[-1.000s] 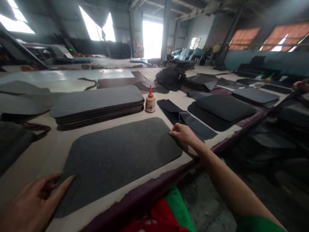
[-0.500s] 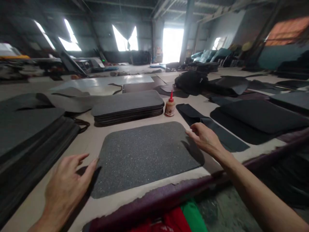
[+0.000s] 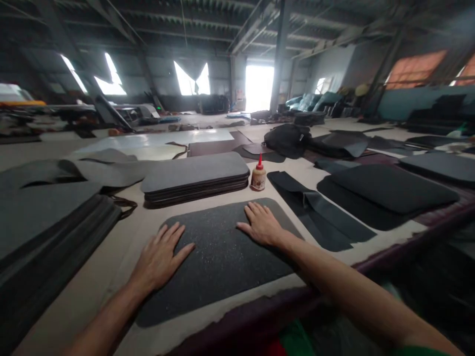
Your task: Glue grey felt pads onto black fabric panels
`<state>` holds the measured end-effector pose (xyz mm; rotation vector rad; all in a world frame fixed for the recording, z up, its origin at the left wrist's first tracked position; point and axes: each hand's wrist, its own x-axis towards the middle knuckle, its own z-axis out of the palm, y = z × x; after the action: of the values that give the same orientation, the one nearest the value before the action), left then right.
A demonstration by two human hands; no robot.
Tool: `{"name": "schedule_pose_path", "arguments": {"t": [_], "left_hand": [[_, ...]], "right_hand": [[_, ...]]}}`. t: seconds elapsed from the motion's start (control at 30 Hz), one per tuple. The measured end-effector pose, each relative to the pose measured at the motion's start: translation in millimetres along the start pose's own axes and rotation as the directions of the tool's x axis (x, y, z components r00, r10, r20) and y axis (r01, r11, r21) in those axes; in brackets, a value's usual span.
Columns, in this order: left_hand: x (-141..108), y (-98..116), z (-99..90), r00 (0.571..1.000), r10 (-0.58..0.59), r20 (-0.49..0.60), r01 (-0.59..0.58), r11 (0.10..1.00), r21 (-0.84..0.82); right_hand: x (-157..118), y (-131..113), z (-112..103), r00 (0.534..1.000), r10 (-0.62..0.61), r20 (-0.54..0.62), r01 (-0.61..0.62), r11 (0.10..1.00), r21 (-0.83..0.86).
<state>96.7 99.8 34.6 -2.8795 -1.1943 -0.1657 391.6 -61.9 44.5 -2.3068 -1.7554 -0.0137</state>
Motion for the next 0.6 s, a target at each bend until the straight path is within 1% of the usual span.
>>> {"name": "schedule_pose_path", "arguments": {"t": [0.1,0.2,0.33,0.4,0.43,0.47,0.53,0.6], "left_hand": [[-2,0,-3.2,1.000,-0.003,0.003,0.003,1.000,0.005],[-1,3,-4.9,1.000,-0.014,0.001,0.014,1.000,0.009],[-2,6,-6.2,1.000,-0.012,-0.011,0.012,1.000,-0.005],[-4,8,-9.2,0.999,0.005,-0.040,-0.006,1.000,-0.025],[-6,9,-11.7,0.998,0.006,-0.055,-0.008,0.999,-0.032],[-8,12,-14.9,0.997,-0.003,-0.076,0.001,1.000,-0.028],[-12,22,-23.1,0.990,-0.006,-0.142,0.010,1.000,0.025],[-19,35,-31.5,0.976,0.062,-0.209,-0.041,0.994,0.102]], "right_hand": [[-3,30,-7,0.990,0.139,0.016,-0.137,0.988,-0.076],[-7,51,-8,0.981,0.196,0.017,-0.191,0.970,-0.151],[-18,65,-9,0.961,0.276,0.019,-0.269,0.946,-0.181],[-26,65,-13,0.956,0.293,-0.017,-0.290,0.933,-0.213],[-30,63,-16,0.961,0.270,-0.057,-0.276,0.932,-0.234],[-34,58,-19,0.972,0.214,-0.095,-0.232,0.940,-0.249],[-43,40,-25,0.993,0.027,-0.117,-0.055,0.969,-0.242],[-54,16,-29,0.986,-0.153,-0.062,0.141,0.975,-0.172]]}}
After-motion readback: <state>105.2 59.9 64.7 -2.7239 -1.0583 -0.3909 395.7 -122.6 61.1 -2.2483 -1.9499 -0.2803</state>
